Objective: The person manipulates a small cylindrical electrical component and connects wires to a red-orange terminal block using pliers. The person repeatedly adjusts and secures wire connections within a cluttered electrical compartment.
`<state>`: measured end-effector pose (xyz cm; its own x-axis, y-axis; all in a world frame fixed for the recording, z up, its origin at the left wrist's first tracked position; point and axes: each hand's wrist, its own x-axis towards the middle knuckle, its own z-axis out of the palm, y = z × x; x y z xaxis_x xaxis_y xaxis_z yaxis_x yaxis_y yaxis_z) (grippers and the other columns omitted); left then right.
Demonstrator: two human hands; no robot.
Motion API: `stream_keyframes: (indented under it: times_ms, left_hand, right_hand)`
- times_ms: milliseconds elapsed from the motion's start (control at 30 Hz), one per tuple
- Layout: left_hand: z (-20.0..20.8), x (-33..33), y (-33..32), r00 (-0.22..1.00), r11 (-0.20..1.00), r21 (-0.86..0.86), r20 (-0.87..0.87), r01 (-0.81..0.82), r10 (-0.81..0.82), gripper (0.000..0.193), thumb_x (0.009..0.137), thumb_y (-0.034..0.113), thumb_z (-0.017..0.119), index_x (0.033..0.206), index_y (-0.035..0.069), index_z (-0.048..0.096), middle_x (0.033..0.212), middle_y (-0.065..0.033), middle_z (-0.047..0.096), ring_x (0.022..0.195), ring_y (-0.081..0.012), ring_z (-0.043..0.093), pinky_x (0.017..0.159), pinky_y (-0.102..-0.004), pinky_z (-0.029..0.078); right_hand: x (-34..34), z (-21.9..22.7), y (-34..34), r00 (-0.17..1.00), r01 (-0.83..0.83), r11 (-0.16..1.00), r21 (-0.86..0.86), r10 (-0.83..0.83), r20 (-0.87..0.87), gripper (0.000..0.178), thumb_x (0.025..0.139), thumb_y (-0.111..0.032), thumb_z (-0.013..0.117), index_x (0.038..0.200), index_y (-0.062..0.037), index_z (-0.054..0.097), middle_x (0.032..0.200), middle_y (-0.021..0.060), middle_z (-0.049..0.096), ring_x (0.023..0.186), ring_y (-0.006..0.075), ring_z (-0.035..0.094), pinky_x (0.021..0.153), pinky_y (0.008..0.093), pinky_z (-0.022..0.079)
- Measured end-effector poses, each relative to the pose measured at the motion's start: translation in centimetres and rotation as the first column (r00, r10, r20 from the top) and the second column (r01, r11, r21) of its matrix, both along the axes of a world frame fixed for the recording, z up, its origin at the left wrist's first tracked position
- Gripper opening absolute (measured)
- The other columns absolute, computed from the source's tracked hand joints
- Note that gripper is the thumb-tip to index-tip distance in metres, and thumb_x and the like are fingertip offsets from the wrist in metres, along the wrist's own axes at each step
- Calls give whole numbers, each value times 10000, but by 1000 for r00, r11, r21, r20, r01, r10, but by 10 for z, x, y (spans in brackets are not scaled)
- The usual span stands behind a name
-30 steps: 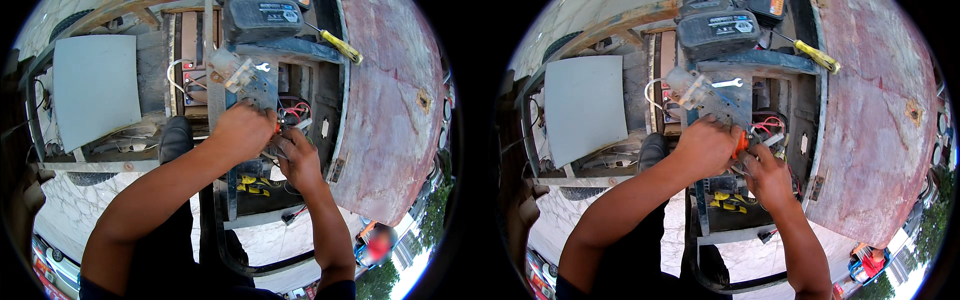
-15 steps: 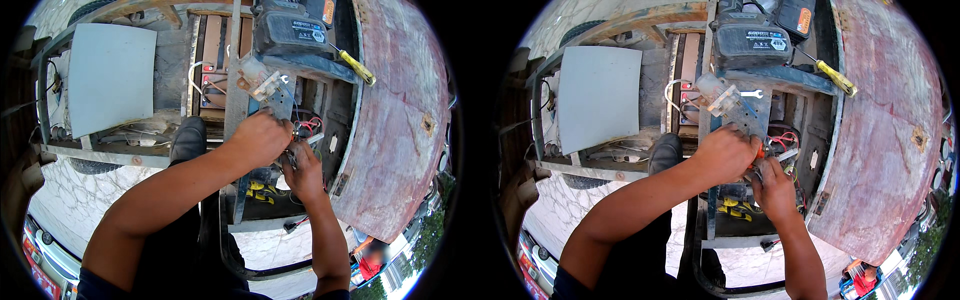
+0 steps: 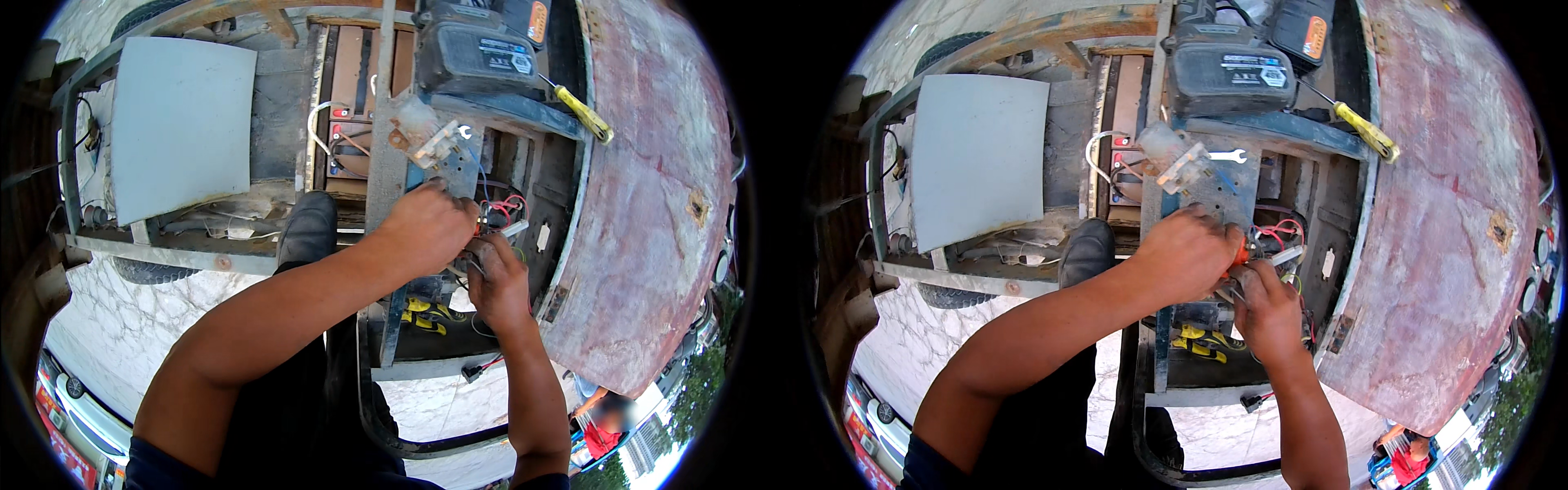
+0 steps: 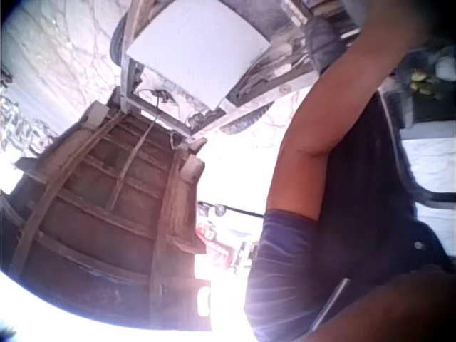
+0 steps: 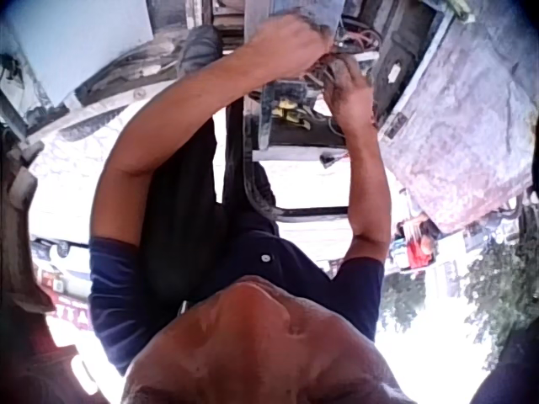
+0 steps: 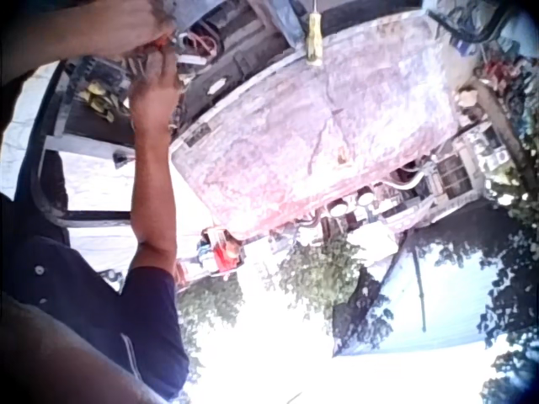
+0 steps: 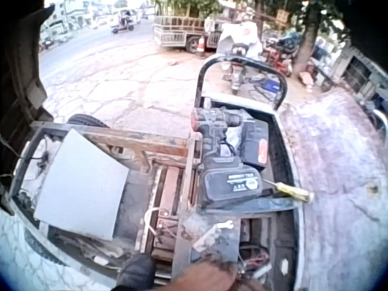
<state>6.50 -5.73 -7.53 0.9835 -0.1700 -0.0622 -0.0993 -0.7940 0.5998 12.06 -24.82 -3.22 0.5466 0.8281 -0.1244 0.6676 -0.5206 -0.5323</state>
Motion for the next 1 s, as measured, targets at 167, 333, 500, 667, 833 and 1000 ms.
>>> stream_keyframes:
  times_ms: [167,333,500,667,833,1000]
  left_hand:
    - [4,0,3,998,997,70,-64,15,-11,462,729,290,820,1037,10,619,813,-151,734,793,-305,737,937,-411,531]
    - [7,4,6,996,996,79,-80,38,-32,536,662,312,863,1039,22,616,832,-143,732,805,-298,728,889,-407,528]
    - [9,5,4,999,994,97,-22,46,-45,583,597,300,884,1042,40,611,801,-141,705,789,-325,695,832,-425,517]
    - [12,6,3,999,993,114,-45,32,-27,607,562,223,846,1091,30,620,800,-157,696,781,-355,683,821,-439,519]
    - [13,9,0,997,990,135,-76,34,-24,670,542,158,809,1176,32,633,810,-159,703,785,-355,689,818,-435,523]
    - [16,9,-2,997,985,172,-70,31,-19,641,570,112,785,1191,34,647,846,-174,711,807,-384,680,802,-461,527]
  right_hand:
    - [-7,-7,-1,1000,20,999,-44,-19,18,430,743,0,737,1142,-97,608,1097,132,634,761,395,688,650,466,583]
    - [-6,-6,-2,997,32,997,-67,-36,-70,458,766,-65,783,1178,-85,584,1158,131,624,797,383,713,667,475,596]
    - [-1,0,1,992,63,997,-33,-66,-111,221,843,-71,693,1010,-36,552,1060,181,630,786,416,710,675,514,583]
    - [-7,-4,4,995,56,985,-161,-69,-74,272,864,-85,630,1118,-2,579,1074,191,628,787,395,736,674,503,605]
    - [-7,-4,-2,999,38,993,-111,-36,23,211,852,-89,654,1046,-11,626,1062,160,622,790,340,737,688,459,614]
    - [-8,-7,-2,998,19,994,-105,-12,63,158,868,-117,640,985,-13,625,1017,156,611,777,325,738,655,455,600]
